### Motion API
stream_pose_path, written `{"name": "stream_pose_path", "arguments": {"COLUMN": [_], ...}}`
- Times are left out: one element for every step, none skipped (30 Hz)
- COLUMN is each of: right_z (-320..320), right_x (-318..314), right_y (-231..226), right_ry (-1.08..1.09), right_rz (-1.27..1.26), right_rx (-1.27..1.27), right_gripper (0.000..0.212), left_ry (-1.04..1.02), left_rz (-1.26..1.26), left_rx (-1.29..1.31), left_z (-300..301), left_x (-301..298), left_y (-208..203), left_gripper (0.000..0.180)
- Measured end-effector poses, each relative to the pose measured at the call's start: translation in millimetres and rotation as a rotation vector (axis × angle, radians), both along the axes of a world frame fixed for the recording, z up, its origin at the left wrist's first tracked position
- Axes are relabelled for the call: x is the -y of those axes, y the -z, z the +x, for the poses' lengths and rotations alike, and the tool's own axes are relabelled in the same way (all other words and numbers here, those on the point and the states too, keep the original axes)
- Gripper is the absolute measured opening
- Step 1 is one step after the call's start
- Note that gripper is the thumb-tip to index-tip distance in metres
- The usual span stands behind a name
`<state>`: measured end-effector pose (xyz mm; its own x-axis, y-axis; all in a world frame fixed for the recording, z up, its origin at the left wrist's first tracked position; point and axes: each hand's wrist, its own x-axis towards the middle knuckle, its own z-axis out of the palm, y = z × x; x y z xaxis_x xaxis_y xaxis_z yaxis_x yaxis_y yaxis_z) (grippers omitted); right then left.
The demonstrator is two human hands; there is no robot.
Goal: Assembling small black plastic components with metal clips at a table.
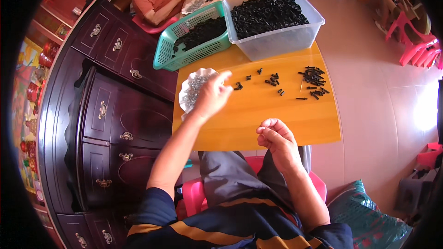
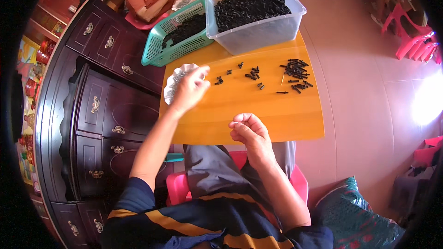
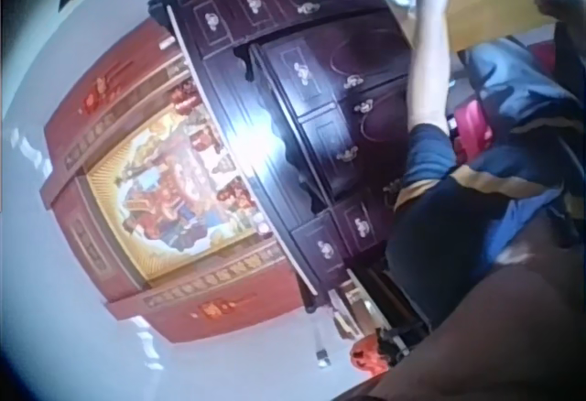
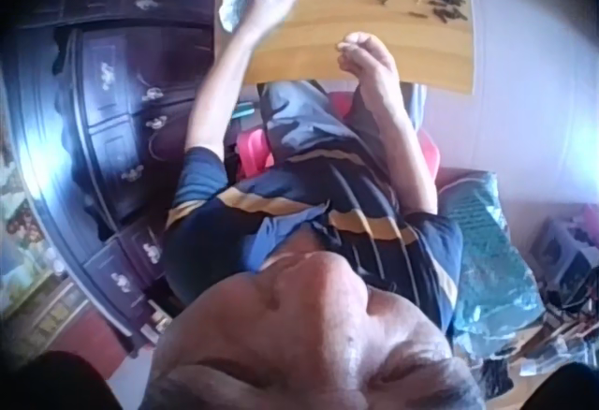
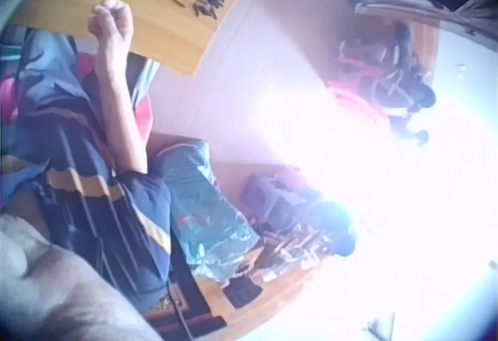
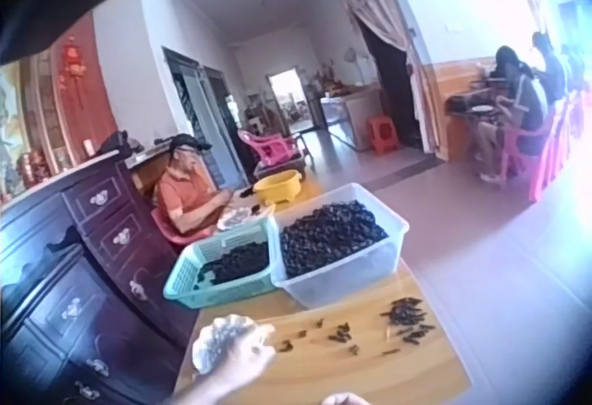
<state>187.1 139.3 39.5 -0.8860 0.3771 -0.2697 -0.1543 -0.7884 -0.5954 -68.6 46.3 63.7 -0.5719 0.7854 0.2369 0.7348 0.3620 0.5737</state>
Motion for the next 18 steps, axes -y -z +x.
{"name": "stream_pose_path", "arguments": {"right_z": [-0.5,-0.1,-0.2,-0.3,0.0,0.2,0.3,0.4,0.8,1.1,1.5,1.7,1.7,1.7,1.7,1.7,1.7,1.6], "right_x": [0.4,-0.3,-0.4,-0.5,-0.3,-0.6,-1.0,-1.8,-2.6,-3.5,-3.6,-3.7,-3.8,-3.9,-3.7,-3.2,-3.2,-3.3], "right_y": [-0.2,0.2,0.5,0.8,1.0,2.1,3.7,4.4,3.8,2.8,2.3,2.2,2.2,2.1,1.8,1.2,1.5,1.9], "right_ry": [-0.011,-0.015,-0.009,-0.014,-0.019,-0.012,-0.014,-0.017,-0.012,-0.010,-0.010,-0.007,-0.007,-0.008,-0.007,-0.012,-0.016,-0.016], "right_rz": [0.001,0.003,0.001,0.004,0.007,0.005,0.010,0.016,0.015,0.013,0.010,0.008,0.007,0.007,0.006,0.008,0.009,0.008], "right_rx": [0.002,0.006,0.009,0.011,0.012,0.015,0.009,0.002,0.003,0.001,0.000,0.000,-0.003,-0.006,-0.006,-0.004,-0.001,-0.001], "right_gripper": [0.006,0.007,0.007,0.007,0.007,0.007,0.007,0.007,0.007,0.007,0.007,0.007,0.008,0.008,0.008,0.008,0.008,0.008], "left_ry": [0.003,0.037,0.057,0.072,0.088,0.108,0.115,0.119,0.122,0.116,0.119,0.093,0.066,0.049,0.050,0.050,0.053,0.052], "left_rz": [-0.025,-0.057,-0.077,-0.087,-0.098,-0.066,-0.067,-0.036,-0.005,0.015,0.014,0.031,0.048,0.040,0.039,0.043,0.046,0.045], "left_rx": [0.067,0.071,0.056,0.009,-0.037,-0.057,-0.055,-0.091,-0.127,-0.161,-0.159,-0.179,-0.199,-0.218,-0.218,-0.256,-0.293,-0.293], "left_z": [12.2,24.6,37.2,46.3,54.1,57.8,59.2,60.1,60.4,59.5,57.6,54.6,51.6,48.2,44.2,40.4,39.5,39.1], "left_x": [-1.7,-8.7,-14.7,-22.2,-29.6,-38.3,-45.7,-52.7,-59.7,-66.9,-72.9,-78.5,-83.4,-87.3,-89.5,-91.0,-92.2,-91.8], "left_y": [19.3,30.5,35.2,37.2,37.4,38.0,40.6,42.5,43.8,44.5,46.1,49.1,51.5,54.6,59.2,63.3,64.5,65.7], "left_gripper": [0.039,0.040,0.038,0.037,0.035,0.033,0.033,0.033,0.032,0.030,0.030,0.030,0.030,0.028,0.028,0.025,0.021,0.021]}}
